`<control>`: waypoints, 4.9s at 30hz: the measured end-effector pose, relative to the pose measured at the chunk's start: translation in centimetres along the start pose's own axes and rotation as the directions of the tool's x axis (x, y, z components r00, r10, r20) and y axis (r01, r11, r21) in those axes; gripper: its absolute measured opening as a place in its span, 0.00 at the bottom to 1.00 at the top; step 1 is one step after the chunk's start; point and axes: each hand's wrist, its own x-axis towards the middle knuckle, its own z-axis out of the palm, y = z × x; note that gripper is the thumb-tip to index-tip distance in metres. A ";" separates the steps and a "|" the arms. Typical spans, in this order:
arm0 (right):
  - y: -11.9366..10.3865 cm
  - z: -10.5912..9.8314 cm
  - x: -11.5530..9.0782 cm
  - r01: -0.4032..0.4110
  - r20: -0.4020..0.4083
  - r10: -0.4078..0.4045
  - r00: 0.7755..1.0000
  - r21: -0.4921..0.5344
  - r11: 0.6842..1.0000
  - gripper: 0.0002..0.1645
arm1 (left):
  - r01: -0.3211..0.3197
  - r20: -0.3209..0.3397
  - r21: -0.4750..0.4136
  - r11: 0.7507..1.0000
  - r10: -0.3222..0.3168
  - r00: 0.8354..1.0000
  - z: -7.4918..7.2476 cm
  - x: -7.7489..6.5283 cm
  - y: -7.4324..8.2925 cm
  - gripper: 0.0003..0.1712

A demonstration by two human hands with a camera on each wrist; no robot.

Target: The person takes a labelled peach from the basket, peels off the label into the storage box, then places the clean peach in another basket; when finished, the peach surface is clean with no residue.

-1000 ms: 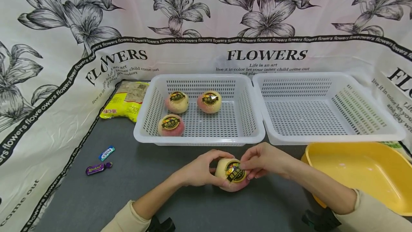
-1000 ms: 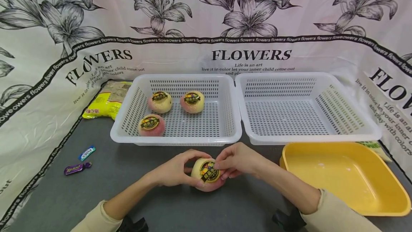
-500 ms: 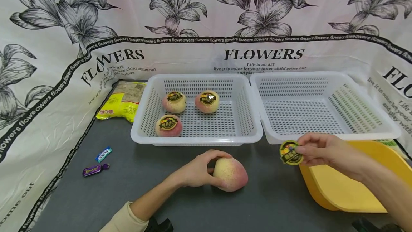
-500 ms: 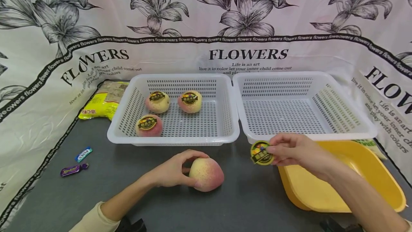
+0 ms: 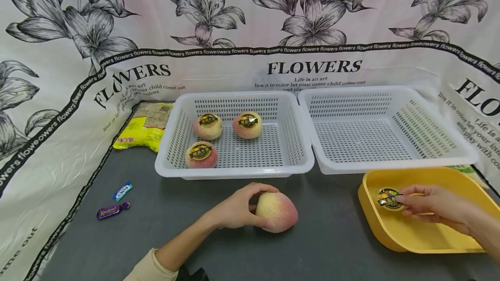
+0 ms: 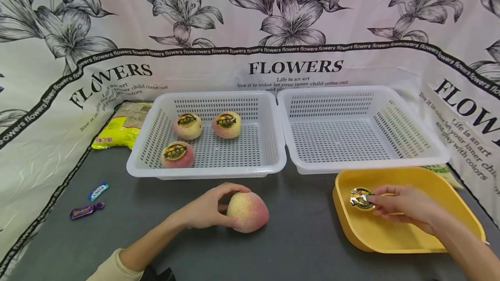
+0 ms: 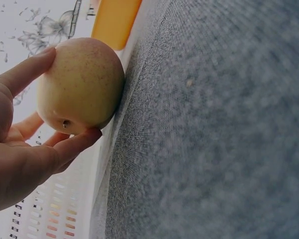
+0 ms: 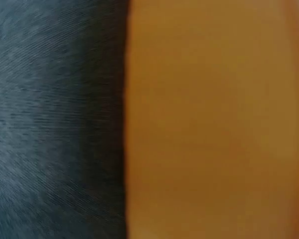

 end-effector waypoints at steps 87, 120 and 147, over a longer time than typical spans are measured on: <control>-6.4 21.9 9.0 0.193 0.207 -0.209 0.956 0.095 0.977 0.41 | -0.263 -0.554 0.005 0.965 0.222 0.802 -13.0 -5.9 7.0 0.25; -8.5 19.5 6.6 0.307 0.268 -0.344 0.900 0.170 0.936 0.38 | 0.066 -0.587 -0.411 0.909 -0.319 0.744 -17.5 -7.8 -0.5 0.33; -19.9 -2.0 12.8 0.354 -0.159 -0.339 0.927 0.073 0.933 0.20 | 0.032 -0.581 -0.409 0.912 -0.287 0.762 -17.4 -7.3 -1.1 0.33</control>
